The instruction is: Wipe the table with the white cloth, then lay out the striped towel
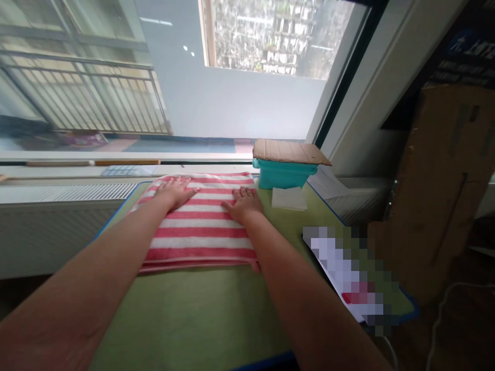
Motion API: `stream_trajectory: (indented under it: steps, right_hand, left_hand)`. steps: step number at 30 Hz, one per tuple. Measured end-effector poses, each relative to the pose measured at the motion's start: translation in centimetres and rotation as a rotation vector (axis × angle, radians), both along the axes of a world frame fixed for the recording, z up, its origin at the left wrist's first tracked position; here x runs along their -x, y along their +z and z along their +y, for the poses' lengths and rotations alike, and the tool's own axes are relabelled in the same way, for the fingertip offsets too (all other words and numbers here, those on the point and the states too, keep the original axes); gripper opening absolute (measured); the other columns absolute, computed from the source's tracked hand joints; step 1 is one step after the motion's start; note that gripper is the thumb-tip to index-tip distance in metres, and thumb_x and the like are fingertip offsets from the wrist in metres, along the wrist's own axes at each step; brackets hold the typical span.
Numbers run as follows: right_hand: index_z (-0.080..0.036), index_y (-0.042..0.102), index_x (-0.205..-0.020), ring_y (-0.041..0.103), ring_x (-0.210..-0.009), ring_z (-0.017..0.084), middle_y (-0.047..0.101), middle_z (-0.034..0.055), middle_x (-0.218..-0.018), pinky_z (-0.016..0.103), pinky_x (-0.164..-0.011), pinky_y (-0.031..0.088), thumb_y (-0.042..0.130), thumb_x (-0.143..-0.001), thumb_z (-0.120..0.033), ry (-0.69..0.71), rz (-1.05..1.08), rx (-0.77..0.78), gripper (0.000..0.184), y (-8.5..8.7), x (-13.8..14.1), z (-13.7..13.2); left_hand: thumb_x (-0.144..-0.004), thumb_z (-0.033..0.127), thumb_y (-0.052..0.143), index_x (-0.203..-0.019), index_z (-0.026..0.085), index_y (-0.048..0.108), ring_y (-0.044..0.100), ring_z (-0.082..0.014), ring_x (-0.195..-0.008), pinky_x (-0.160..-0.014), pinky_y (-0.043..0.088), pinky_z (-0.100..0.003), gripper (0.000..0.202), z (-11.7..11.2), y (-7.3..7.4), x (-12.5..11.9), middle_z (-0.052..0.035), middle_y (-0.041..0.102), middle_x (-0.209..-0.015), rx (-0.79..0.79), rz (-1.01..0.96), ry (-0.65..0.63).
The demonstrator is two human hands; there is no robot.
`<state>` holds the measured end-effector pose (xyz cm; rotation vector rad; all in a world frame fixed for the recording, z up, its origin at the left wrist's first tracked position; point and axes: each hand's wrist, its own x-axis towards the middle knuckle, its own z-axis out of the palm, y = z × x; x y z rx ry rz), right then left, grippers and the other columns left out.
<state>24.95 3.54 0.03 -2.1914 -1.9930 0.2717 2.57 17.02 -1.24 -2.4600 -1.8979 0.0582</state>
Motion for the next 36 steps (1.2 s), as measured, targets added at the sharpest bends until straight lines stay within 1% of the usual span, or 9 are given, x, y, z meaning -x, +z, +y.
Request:
stream_trajectory:
  steps: [4,8,11,15,19,23,26,32,36]
  right_hand:
    - [-0.016,0.029,-0.145,0.014,-0.141,0.027,0.019,0.0112,-0.154,0.042,-0.114,0.005,0.027,-0.085,-0.068,-0.001,0.023,-0.033,0.079,0.1,0.1,2.9]
    - [-0.016,0.030,-0.145,0.014,-0.141,0.027,0.021,0.0112,-0.154,0.043,-0.113,0.005,0.029,-0.086,-0.067,0.016,0.019,-0.054,0.079,0.2,0.0,4.5]
    - [-0.016,0.029,-0.145,0.014,-0.141,0.027,0.020,0.0111,-0.154,0.042,-0.113,0.005,0.028,-0.086,-0.067,0.024,0.008,-0.059,0.078,0.2,-0.1,4.8]
    - [-0.017,0.028,-0.146,0.013,-0.141,0.025,0.019,0.0108,-0.154,0.041,-0.113,0.004,0.025,-0.087,-0.066,0.039,0.000,-0.042,0.077,0.2,0.1,4.1]
    - [-0.018,0.027,-0.146,0.011,-0.142,0.024,0.018,0.0105,-0.154,0.040,-0.114,0.003,0.024,-0.086,-0.068,0.056,-0.008,-0.011,0.078,0.1,1.2,1.7]
    - [-0.018,0.028,-0.146,0.012,-0.142,0.024,0.016,0.0113,-0.155,0.039,-0.114,0.005,0.023,-0.085,-0.069,0.078,0.001,-0.001,0.080,0.2,3.1,-2.5]
    - [-0.017,0.029,-0.146,0.014,-0.142,0.024,0.019,0.0119,-0.154,0.038,-0.114,0.005,0.024,-0.086,-0.068,0.100,0.005,-0.025,0.079,0.3,4.6,-6.8]
    - [-0.017,0.030,-0.146,0.015,-0.141,0.022,0.021,0.0101,-0.153,0.036,-0.114,0.002,0.021,-0.087,-0.067,0.124,-0.012,-0.062,0.077,0.3,6.9,-16.4]
    - [-0.019,0.024,-0.148,0.010,-0.143,0.020,0.014,0.0078,-0.155,0.036,-0.114,0.001,0.018,-0.087,-0.068,0.143,-0.021,-0.004,0.078,0.5,7.6,-20.6]
  left_hand:
    - [-0.085,0.069,0.016,-0.146,0.020,0.030,0.031,-0.0296,-0.135,-0.109,0.023,-0.044,0.079,3.6,0.1,-0.1,-0.0089,0.034,-0.149,0.003,0.029,0.000]
    - [-0.085,0.069,0.014,-0.143,0.019,0.037,0.035,-0.0312,-0.132,-0.106,0.026,-0.045,0.080,5.5,-0.2,0.2,-0.0105,0.039,-0.146,0.005,0.034,0.007]
    - [-0.084,0.070,0.013,-0.143,0.020,0.036,0.035,-0.0311,-0.132,-0.106,0.026,-0.046,0.081,5.2,-0.3,0.2,-0.0117,0.038,-0.146,-0.005,0.035,0.025]
    - [-0.084,0.071,0.012,-0.147,0.020,0.027,0.025,-0.0311,-0.138,-0.109,0.021,-0.047,0.083,2.9,0.1,0.5,-0.0119,0.026,-0.152,-0.002,0.005,0.047]
    - [-0.083,0.073,0.012,-0.149,0.019,0.022,0.019,-0.0319,-0.140,-0.110,0.018,-0.048,0.086,-0.6,0.1,2.0,-0.0106,0.019,-0.155,0.013,-0.030,0.080]
    - [-0.082,0.073,0.013,-0.149,0.020,0.021,0.019,-0.0323,-0.140,-0.111,0.017,-0.047,0.086,-5.4,0.0,4.3,-0.0109,0.017,-0.155,0.022,-0.048,0.091]
    - [-0.082,0.072,0.013,-0.149,0.020,0.021,0.019,-0.0318,-0.140,-0.111,0.017,-0.046,0.085,-9.9,0.2,5.9,-0.0114,0.016,-0.155,0.016,-0.052,0.101]
    - [-0.081,0.074,0.011,-0.148,0.019,0.024,0.018,-0.0316,-0.141,-0.111,0.016,-0.046,0.088,-20.4,0.6,8.3,-0.0127,0.019,-0.154,0.002,-0.076,0.131]
    - [-0.081,0.074,0.013,-0.148,0.021,0.024,0.018,-0.0309,-0.141,-0.111,0.016,-0.046,0.086,-25.5,0.6,9.2,-0.0105,0.019,-0.155,-0.009,-0.081,0.152]
